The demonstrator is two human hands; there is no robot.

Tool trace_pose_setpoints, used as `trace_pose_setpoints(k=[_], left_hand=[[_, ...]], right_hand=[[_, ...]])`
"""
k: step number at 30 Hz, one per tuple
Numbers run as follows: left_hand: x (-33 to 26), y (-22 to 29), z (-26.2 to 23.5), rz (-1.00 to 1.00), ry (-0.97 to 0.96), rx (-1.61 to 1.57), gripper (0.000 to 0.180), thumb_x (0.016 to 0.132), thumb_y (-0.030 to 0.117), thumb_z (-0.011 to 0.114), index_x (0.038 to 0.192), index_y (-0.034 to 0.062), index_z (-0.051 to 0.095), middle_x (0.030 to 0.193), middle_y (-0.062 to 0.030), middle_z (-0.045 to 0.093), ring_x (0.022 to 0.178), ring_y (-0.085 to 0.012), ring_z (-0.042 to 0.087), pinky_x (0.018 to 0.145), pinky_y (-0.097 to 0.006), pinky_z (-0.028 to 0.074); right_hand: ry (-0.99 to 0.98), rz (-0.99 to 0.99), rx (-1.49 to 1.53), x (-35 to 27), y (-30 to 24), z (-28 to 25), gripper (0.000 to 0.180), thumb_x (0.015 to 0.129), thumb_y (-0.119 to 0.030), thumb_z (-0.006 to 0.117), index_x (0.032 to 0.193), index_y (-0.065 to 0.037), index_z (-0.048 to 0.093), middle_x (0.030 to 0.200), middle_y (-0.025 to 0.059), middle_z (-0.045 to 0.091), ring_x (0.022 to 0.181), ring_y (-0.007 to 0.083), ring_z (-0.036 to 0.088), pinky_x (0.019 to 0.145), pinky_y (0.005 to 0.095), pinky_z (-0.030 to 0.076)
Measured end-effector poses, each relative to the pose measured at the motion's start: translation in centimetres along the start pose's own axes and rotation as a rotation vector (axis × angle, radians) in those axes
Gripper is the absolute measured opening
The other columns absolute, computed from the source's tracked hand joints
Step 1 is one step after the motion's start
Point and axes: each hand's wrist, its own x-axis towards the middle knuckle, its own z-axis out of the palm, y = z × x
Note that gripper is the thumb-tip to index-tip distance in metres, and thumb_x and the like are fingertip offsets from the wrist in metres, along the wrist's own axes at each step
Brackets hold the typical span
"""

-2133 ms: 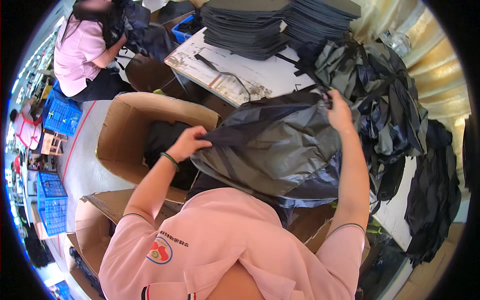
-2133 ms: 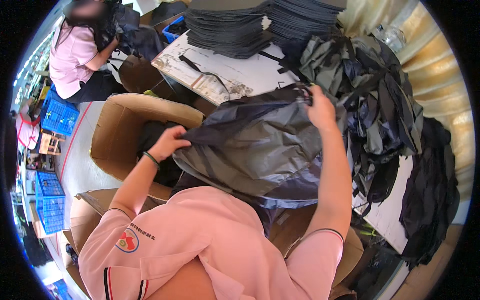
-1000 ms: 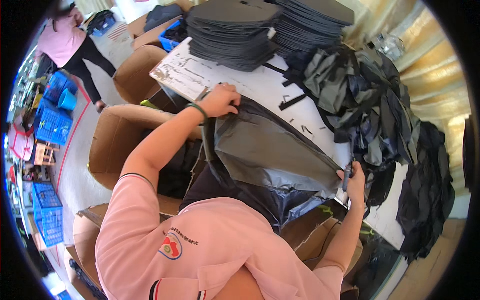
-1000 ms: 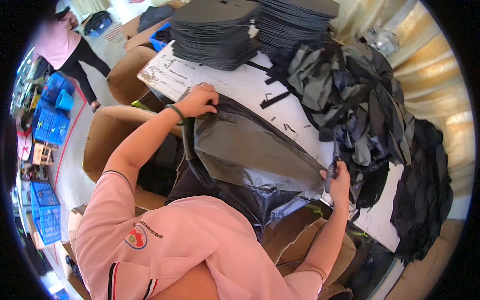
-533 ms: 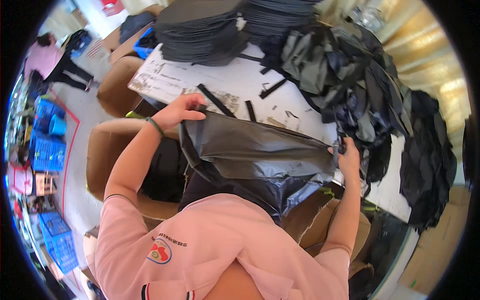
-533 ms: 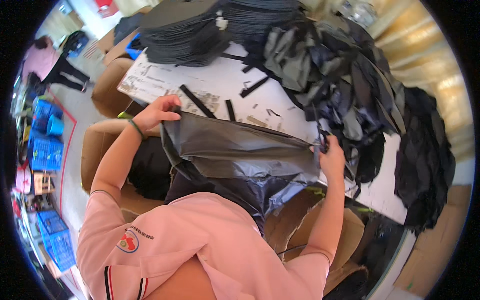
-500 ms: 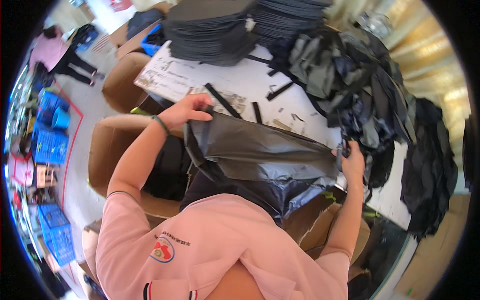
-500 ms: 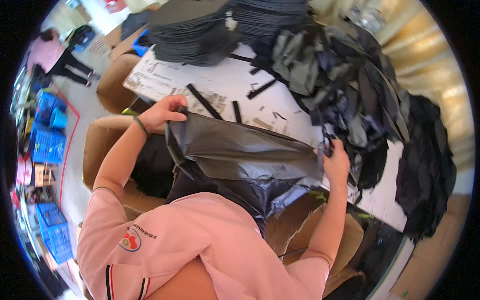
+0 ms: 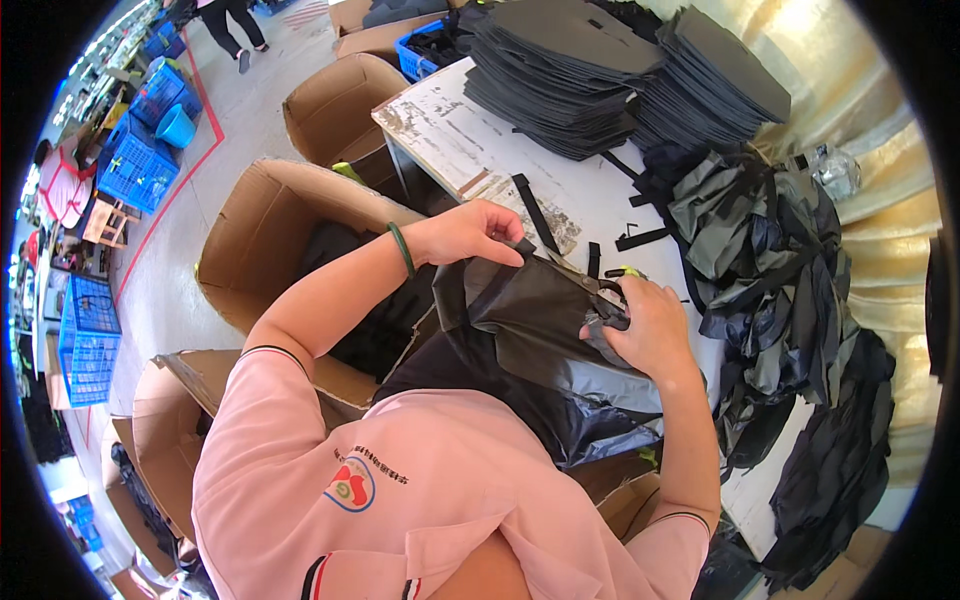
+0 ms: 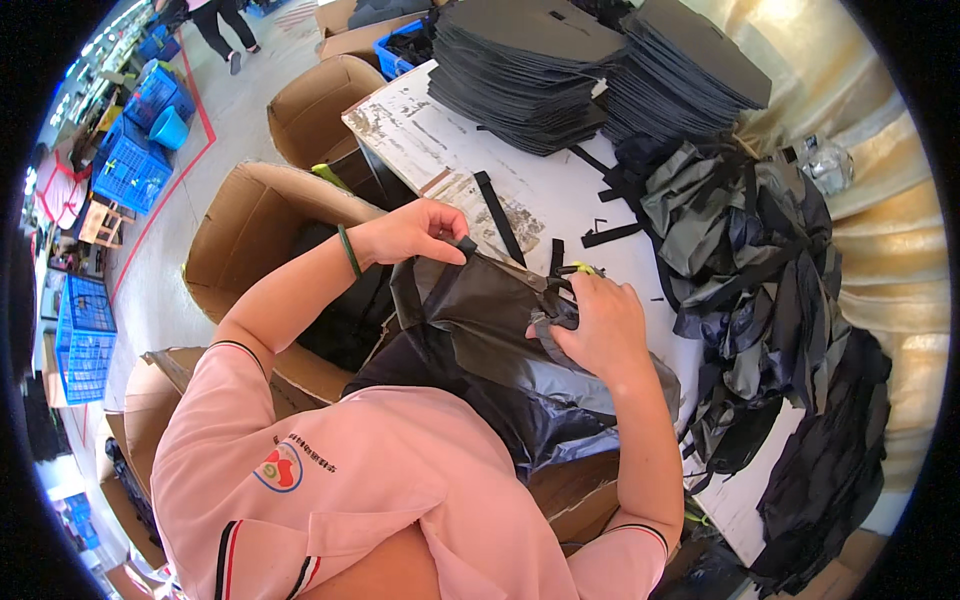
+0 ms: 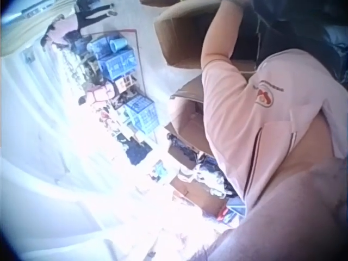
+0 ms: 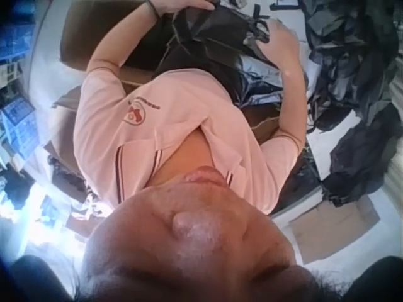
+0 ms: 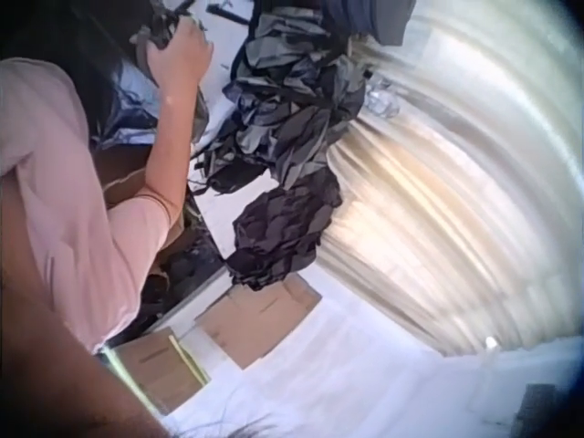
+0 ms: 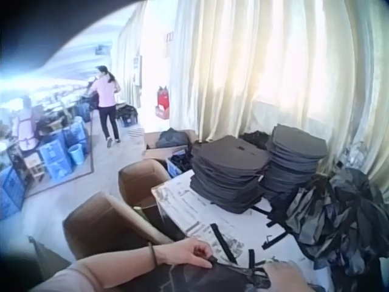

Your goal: Inspecting and trimming loose threads from black fabric garment pieces using scissors.

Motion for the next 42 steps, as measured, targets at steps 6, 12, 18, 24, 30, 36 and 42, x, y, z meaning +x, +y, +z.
trace_pose_setpoints(k=[6,12,18,24,30,36,42], left_hand=[[0.0,-0.1,0.3,0.009,-0.005,0.037,0.017,0.078,0.007,0.075,0.083,0.0045,0.059,0.076,0.0072,0.054,0.072,-0.0019,0.046,0.066,-0.019,0.038],[0.3,0.1,0.5,-0.003,-0.014,0.06,0.014,0.078,0.001,0.073,0.084,0.0051,0.061,0.079,0.0073,0.057,0.074,-0.0009,0.049,0.067,-0.018,0.039],[0.4,0.6,0.6,-0.036,-0.015,0.057,0.015,0.077,0.005,0.075,0.084,0.0046,0.061,0.078,0.0065,0.056,0.073,-0.002,0.048,0.067,-0.018,0.039],[0.4,1.0,0.9,-0.036,-0.034,0.067,0.016,0.078,0.008,0.076,0.083,0.0042,0.061,0.076,0.006,0.055,0.072,-0.0029,0.047,0.067,-0.019,0.039],[0.3,1.3,1.0,-0.003,-0.037,0.088,0.018,0.078,0.007,0.075,0.083,0.0045,0.059,0.077,0.0053,0.055,0.072,-0.0034,0.047,0.066,-0.02,0.039],[0.3,1.5,1.4,0.06,-0.064,0.116,0.029,0.076,0.004,0.075,0.089,0.0063,0.049,0.079,0.0036,0.052,0.074,-0.0053,0.047,0.067,-0.02,0.04],[0.1,1.7,2.0,0.12,-0.098,0.131,0.038,0.075,0.002,0.076,0.096,0.0065,0.045,0.082,0.0014,0.053,0.077,-0.0073,0.048,0.069,-0.022,0.042]], right_hand=[[-0.036,-0.038,-0.06,1.0,-0.7,0.2,0.051,0.06,-0.036,0.081,0.092,-0.006,0.055,0.085,0.0108,0.064,0.085,0.0285,0.061,0.072,0.0381,0.041],[0.025,-0.062,-0.002,1.1,-1.4,0.1,0.049,0.06,-0.034,0.081,0.09,-0.006,0.055,0.082,0.0089,0.064,0.081,0.0274,0.062,0.07,0.0379,0.041],[-0.012,-0.045,-0.06,1.2,-1.2,-0.2,0.048,0.06,-0.037,0.082,0.085,-0.007,0.055,0.079,0.0086,0.064,0.077,0.0271,0.062,0.068,0.0373,0.041],[-0.028,-0.039,-0.033,1.0,-0.9,-0.4,0.043,0.06,-0.035,0.082,0.079,-0.007,0.056,0.072,0.0079,0.064,0.068,0.0282,0.061,0.064,0.0371,0.041],[-0.014,-0.018,0.034,0.5,-0.4,-0.8,0.041,0.061,-0.033,0.08,0.082,-0.008,0.056,0.072,0.0073,0.063,0.071,0.0277,0.061,0.065,0.0371,0.04],[-0.094,0.006,0.089,0.6,-0.4,-1.3,0.038,0.061,-0.026,0.078,0.087,-0.009,0.057,0.075,0.0088,0.063,0.074,0.0296,0.059,0.07,0.0361,0.038],[-0.148,-0.029,0.123,0.8,-0.7,-1.9,0.041,0.06,-0.028,0.079,0.088,-0.008,0.057,0.076,0.0082,0.064,0.073,0.0284,0.059,0.071,0.0354,0.038]])
